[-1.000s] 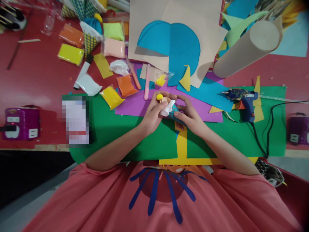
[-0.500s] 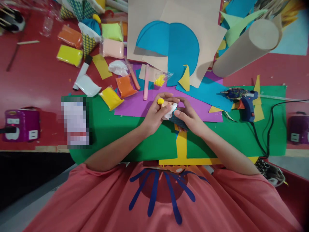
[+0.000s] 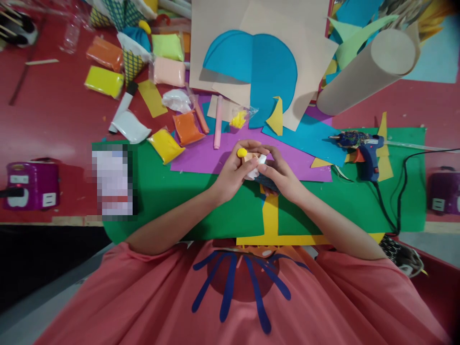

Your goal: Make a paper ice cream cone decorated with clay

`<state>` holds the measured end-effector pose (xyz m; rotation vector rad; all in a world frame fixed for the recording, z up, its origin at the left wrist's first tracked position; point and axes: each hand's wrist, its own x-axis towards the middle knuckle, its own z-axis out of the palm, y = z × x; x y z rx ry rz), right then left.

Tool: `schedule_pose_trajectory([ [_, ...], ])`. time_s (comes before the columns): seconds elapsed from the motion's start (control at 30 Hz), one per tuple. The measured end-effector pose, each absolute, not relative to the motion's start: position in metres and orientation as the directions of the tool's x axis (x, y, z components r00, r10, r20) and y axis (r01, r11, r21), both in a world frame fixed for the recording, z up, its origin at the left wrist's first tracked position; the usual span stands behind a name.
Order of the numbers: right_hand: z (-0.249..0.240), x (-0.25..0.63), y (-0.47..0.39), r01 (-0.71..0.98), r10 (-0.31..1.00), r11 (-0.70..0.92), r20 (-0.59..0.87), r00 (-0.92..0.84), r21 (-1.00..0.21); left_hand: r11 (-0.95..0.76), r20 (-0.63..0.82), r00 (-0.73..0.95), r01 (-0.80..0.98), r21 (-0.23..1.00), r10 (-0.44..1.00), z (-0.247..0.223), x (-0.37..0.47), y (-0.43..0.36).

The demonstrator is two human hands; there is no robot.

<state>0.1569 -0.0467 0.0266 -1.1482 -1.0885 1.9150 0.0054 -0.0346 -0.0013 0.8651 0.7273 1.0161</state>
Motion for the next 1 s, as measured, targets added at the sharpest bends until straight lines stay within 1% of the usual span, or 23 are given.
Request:
schedule_pose_trajectory([
  [0.23,0.0248,0.1569,-0.0467,-0.106,0.838,-0.444,-0.371,-0.401,-0.890,0.283,-0.137,0.353,-0.404,0.870,0.925,0.0001,0.0056,-0.0349],
  [0.43,0.0244,0.1573,-0.0469,-0.118,0.844,-0.418,-0.337,-0.417,-0.901,0.284,-0.141,0.348,-0.403,0.870,0.927,-0.0006,0.0058,-0.0351],
  [1.0,0.0245,0.1574,-0.0468,-0.124,0.838,-0.428,-0.343,-0.424,-0.895,0.305,-0.161,0.340,-0.429,0.850,0.926,0.0025,0.0056,-0.0334],
])
